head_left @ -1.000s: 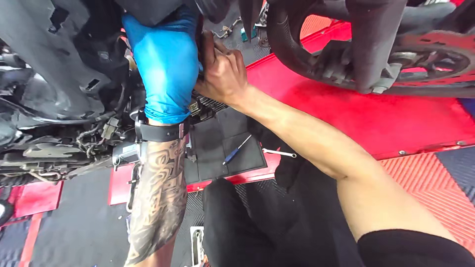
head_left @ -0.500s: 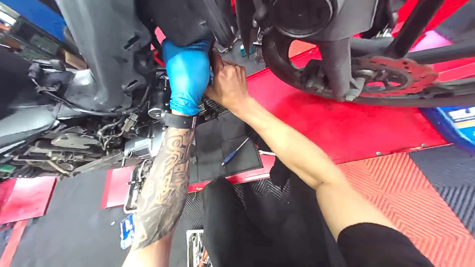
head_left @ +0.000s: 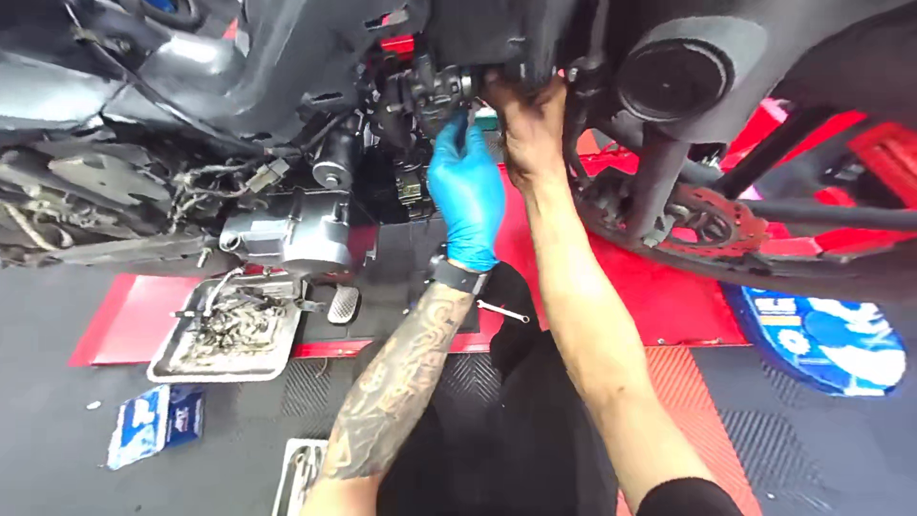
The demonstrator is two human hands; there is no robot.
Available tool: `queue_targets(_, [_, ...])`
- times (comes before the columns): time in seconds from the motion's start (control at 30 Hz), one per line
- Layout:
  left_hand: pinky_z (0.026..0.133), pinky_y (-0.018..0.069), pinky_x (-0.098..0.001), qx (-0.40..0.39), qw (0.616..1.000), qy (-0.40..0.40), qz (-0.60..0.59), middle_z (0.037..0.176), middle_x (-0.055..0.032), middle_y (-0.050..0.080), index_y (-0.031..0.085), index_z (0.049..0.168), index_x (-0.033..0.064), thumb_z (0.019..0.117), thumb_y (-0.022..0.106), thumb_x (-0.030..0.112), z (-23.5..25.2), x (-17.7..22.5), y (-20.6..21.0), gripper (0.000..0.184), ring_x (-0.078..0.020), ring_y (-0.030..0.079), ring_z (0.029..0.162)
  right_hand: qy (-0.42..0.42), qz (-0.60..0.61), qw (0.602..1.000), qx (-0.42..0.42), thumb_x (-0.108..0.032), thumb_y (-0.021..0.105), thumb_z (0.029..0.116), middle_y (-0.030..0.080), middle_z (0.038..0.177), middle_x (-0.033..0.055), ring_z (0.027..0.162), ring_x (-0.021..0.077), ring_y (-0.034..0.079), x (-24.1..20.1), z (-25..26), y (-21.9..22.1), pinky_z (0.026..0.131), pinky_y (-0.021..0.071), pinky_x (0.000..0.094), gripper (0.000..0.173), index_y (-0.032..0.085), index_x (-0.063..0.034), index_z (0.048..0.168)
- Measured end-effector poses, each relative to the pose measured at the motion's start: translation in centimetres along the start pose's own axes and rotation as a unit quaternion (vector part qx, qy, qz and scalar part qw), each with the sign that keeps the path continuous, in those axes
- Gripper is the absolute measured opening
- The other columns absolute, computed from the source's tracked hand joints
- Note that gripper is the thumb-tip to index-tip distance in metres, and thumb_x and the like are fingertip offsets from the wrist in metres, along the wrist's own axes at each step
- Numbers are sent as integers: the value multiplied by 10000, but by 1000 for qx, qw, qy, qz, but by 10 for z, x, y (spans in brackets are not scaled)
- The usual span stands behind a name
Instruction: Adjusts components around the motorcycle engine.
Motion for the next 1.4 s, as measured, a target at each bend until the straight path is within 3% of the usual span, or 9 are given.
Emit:
queue_targets(0.1, [1020, 523, -288, 17, 1000, 2, -14, 1225, -117, 702, 612, 1353, -2, 1048, 537, 104, -7, -1, 15, 331, -129, 664, 1139, -29, -79, 996, 0, -63, 730, 917, 724, 993, 73, 945, 153, 729, -12, -1, 4, 885, 631, 372, 259, 614, 32, 1127])
queue_targets(0.33, [1186, 384, -280, -5, 995, 26, -98, 1509, -193, 526, 436, 1511, -59, 1080, 388, 61, -11, -2, 30, 450, -173, 509, 1405, -37, -84, 996, -8, -39, 732, 928, 718, 984, 75, 941, 199, 740, -7, 6, 3, 867, 657, 425, 234, 605, 20, 1115])
queue_targets(0.7, [1061, 511, -333, 13, 999, -11, -42, 1349, -151, 654, 499, 1484, 16, 1064, 418, 104, -7, -8, 24, 436, -181, 637, 1236, -66, -126, 990, 4, -70, 768, 907, 731, 1004, 83, 968, 172, 729, -8, 10, 2, 915, 623, 380, 294, 612, 31, 1136])
queue_targets(0.77, [1051, 523, -338, 7, 999, -3, -52, 1305, -149, 680, 566, 1415, -2, 1065, 403, 95, -7, -8, 27, 398, -180, 652, 1214, -58, -137, 989, 12, -87, 777, 900, 734, 1012, 81, 978, 162, 727, -8, 10, 1, 926, 617, 363, 311, 619, 28, 1142])
queue_targets(0.87, [1001, 526, -356, 5, 998, -8, -69, 1169, -173, 705, 705, 1139, -55, 1070, 382, 87, -9, -6, 40, 360, -208, 662, 1132, -43, -109, 993, 16, -69, 804, 868, 721, 1057, 127, 1032, 189, 709, -8, 11, -3, 959, 597, 366, 393, 599, 65, 1175])
queue_targets(1.0, [1055, 520, -365, -34, 998, -29, -48, 1306, -142, 683, 685, 1271, -11, 1078, 422, 110, -23, -8, 20, 348, -189, 651, 1212, -16, -112, 993, 32, -61, 740, 927, 706, 1070, 105, 1024, 176, 704, -11, 1, 3, 925, 609, 359, 351, 563, 41, 1212])
queue_targets(1.1, [959, 580, -323, -35, 993, 115, 9, 1241, -136, 700, 703, 1221, -14, 1042, 552, 68, -26, 22, -25, 247, -167, 690, 1116, -18, -110, 992, 59, -55, 638, 998, 698, 997, 91, 950, 158, 693, -11, -6, 15, 870, 598, 342, 200, 597, 48, 1164])
queue_targets(1.2, [952, 555, -316, 25, 936, 307, 168, 1141, -172, 723, 741, 1142, -26, 995, 577, 45, -2, 79, -56, 232, -210, 693, 1093, -29, -78, 994, 77, -18, 594, 999, 696, 959, 115, 943, 182, 697, -6, -6, 8, 879, 596, 367, 135, 617, 63, 1104])
queue_targets(1.4, [834, 557, -275, 39, 883, 405, 236, 897, -86, 767, 800, 959, 55, 952, 617, 77, 22, 102, -42, 184, -152, 729, 881, 37, 131, 984, 112, -48, 353, 1039, 584, 1071, 126, 1041, 202, 624, 18, -4, 3, 939, 556, 421, 201, 464, -10, 1203])
Point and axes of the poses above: each hand's wrist, its own z-axis towards the middle knuckle, its own y-axis out of the palm, x = y × z, the point moved 10 cm from there along z, towards the middle knuckle
